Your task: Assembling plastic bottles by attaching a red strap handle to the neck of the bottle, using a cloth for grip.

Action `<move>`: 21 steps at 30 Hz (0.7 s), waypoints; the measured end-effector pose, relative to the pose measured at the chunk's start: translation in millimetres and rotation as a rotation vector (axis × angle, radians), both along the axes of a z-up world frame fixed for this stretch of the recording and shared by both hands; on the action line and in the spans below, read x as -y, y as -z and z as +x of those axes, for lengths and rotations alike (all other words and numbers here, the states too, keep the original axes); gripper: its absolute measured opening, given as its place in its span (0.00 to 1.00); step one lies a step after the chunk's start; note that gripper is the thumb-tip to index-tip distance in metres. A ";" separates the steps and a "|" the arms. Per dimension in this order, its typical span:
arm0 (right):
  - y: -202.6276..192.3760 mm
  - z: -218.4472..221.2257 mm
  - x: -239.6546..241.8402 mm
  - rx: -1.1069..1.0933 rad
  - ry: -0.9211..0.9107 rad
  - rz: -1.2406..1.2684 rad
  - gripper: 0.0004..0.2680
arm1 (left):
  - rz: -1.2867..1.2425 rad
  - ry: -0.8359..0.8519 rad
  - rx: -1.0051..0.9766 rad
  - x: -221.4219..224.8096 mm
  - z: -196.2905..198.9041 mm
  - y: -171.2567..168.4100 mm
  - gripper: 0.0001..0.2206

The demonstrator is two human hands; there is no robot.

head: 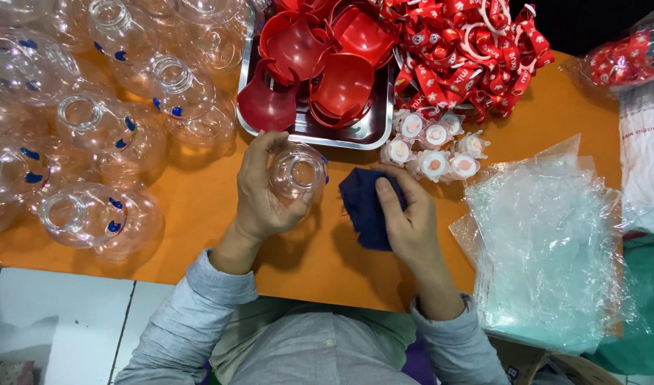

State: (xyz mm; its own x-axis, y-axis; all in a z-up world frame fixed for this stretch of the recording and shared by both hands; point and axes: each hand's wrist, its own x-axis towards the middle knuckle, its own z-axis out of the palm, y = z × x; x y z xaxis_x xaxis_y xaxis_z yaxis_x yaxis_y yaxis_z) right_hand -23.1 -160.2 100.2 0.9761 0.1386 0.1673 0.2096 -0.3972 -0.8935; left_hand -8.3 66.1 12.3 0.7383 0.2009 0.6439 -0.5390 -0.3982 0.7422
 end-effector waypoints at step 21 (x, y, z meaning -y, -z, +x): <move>7.3 51.9 -34.4 0.121 -0.208 -0.183 0.08 | -0.028 -0.215 -0.063 -22.0 0.6 -9.3 0.21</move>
